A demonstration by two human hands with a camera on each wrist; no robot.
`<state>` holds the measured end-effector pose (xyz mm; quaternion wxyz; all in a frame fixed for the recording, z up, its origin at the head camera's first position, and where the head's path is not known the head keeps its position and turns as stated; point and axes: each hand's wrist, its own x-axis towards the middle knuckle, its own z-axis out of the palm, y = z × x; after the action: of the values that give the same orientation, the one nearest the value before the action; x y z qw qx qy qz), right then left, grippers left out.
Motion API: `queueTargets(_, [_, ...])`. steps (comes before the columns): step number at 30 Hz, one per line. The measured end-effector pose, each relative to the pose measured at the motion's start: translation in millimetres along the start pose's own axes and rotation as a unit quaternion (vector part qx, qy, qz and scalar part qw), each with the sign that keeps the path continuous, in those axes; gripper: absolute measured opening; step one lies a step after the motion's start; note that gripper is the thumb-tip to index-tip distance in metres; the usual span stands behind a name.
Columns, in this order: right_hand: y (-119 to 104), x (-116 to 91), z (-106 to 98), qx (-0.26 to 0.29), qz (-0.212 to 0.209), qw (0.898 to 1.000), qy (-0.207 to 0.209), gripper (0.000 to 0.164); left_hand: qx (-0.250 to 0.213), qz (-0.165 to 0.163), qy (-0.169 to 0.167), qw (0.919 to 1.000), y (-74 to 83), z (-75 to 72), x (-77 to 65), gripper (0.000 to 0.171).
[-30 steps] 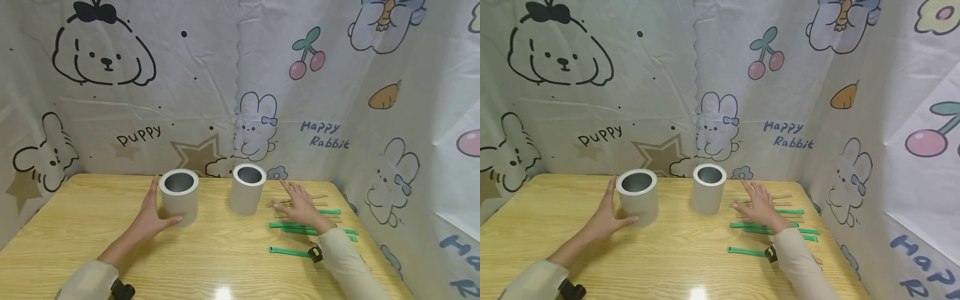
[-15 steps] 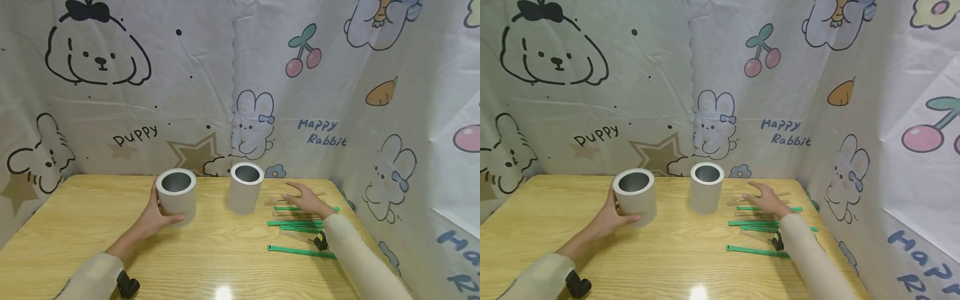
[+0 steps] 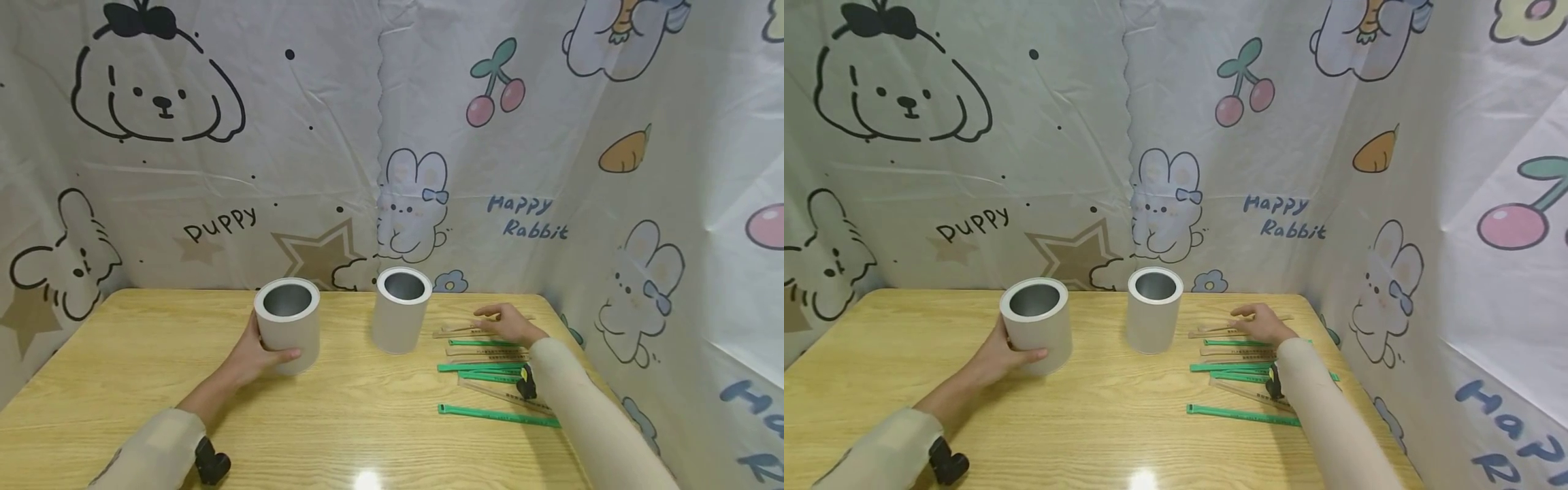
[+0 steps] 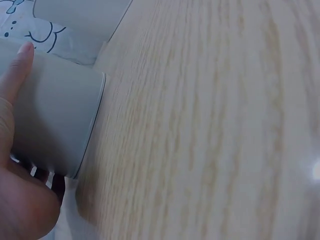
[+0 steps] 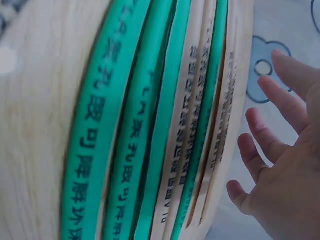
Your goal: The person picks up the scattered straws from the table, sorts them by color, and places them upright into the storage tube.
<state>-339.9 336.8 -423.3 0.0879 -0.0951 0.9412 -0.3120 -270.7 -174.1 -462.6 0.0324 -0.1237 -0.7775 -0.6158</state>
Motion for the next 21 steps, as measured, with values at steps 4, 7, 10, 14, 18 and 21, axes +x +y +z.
queueTargets(4, [7, 3, -1, 0.004, 0.001, 1.000, 0.003, 0.036, 0.003, -0.025, -0.008, 0.9996, -1.1, -1.0, 0.0, 0.113])
queueTargets(7, [13, 4, -1, -0.003, -0.001, 1.000, 0.008, 0.032, 0.002, -0.049, -0.012, 0.9987, -2.8, -1.3, -0.8, 0.110])
queueTargets(10, [17, 6, -1, -0.012, -0.001, 1.000, 0.018, 0.029, -0.007, -0.070, -0.017, 0.9974, -4.7, -1.8, -1.7, 0.110])
queueTargets(14, [21, 10, -1, -0.011, 0.016, 1.000, 0.023, 0.025, -0.014, -0.084, -0.021, 0.9962, -5.9, -1.8, -3.2, 0.111])
queueTargets(18, [22, 12, -1, -0.024, 0.029, 0.999, 0.029, 0.022, -0.018, -0.083, -0.024, 0.9961, -5.8, -1.3, -3.7, 0.110])
queueTargets(21, [22, 15, 0, -0.048, 0.039, 0.997, 0.050, 0.018, -0.019, -0.082, -0.027, 0.9961, -5.6, -1.2, -3.4, 0.109])
